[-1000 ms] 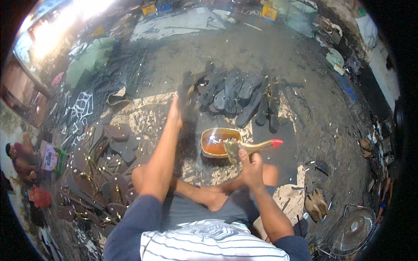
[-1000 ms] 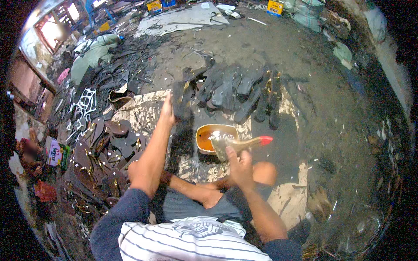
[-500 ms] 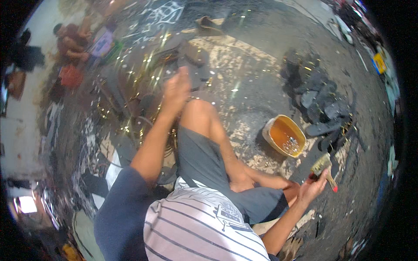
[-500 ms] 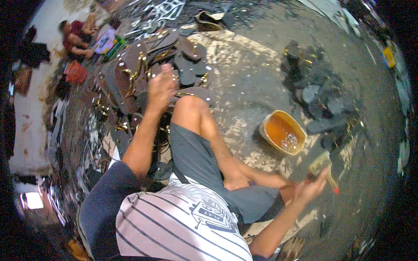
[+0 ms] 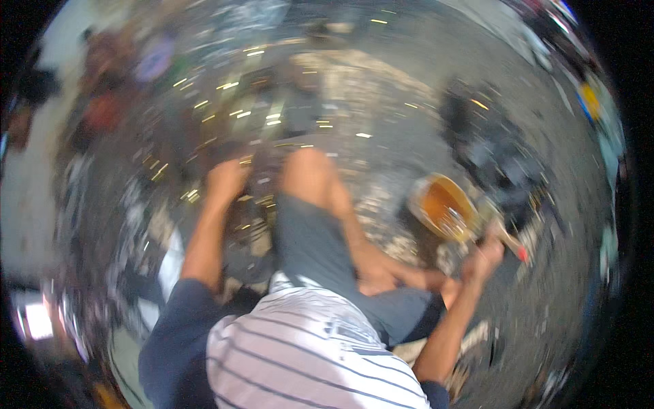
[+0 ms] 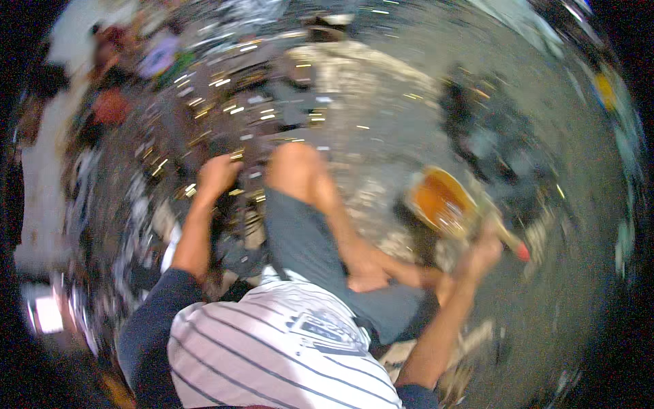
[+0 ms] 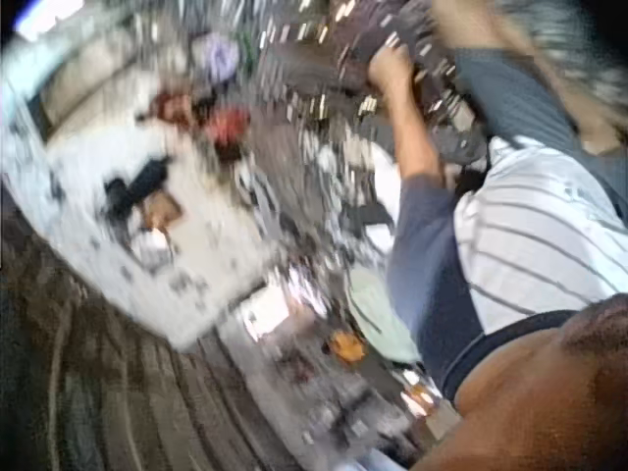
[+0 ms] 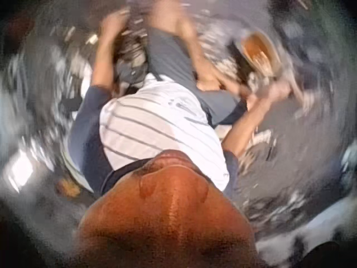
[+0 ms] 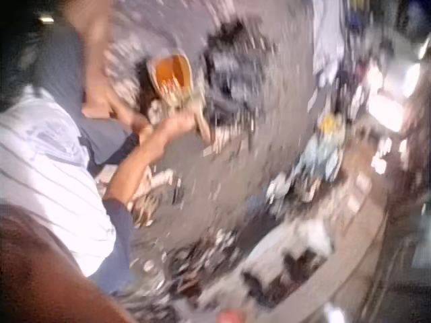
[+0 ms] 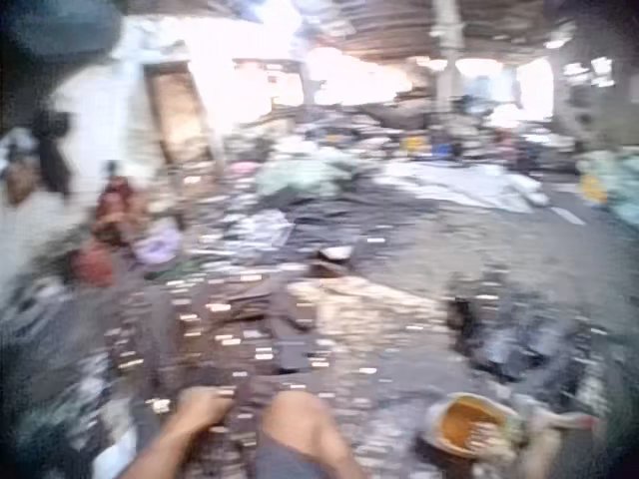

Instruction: The person sits on the floor and applies a brown liquid from a container to the soles of several sandals using a brush. The person repeatedly dips the brush into the container and coats the underside of each sandal before setting it aside.

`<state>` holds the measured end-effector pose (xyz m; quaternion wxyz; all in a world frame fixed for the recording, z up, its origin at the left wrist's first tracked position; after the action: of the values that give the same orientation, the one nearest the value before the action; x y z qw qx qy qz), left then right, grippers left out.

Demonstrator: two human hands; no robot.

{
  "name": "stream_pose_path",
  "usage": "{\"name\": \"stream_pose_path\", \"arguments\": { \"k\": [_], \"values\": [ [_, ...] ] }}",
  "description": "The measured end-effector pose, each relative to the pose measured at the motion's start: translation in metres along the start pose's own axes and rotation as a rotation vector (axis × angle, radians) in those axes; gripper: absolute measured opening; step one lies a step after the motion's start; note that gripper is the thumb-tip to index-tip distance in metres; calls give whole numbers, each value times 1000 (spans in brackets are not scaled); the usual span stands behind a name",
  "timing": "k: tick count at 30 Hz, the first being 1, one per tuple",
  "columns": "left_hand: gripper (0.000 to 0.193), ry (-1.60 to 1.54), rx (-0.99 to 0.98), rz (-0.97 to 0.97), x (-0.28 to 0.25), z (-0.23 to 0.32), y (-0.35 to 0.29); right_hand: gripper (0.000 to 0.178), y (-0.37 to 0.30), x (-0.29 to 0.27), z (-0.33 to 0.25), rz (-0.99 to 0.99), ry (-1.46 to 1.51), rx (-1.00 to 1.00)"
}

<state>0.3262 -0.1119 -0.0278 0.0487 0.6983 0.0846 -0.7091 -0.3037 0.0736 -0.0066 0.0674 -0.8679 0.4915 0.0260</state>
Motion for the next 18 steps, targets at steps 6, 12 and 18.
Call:
{"name": "stream_pose_path", "arguments": {
  "k": [6, 12, 18],
  "values": [
    [35, -671, 392, 654, -182, 88, -26, 35, 32, 39, 45, -157, -445, -147],
    [28, -629, 524, 214, -111, 163, -83, 29, 33, 53, 48, -32, -682, -572],
    [78, -326, 794, 297, -78, 184, -122, 28, 14, -17, -26, -55, -525, -486]
  ]
}}
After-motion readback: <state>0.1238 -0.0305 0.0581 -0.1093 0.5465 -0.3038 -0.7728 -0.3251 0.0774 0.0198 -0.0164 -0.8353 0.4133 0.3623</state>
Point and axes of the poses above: each hand's wrist, its own y-axis towards the middle knuckle, its own x-axis out of the palm, z = x × y, the point moved 9 cm from there along y, towards the middle knuckle, and after that the axes turned 10 degrees about z, right-handed, at the moved point
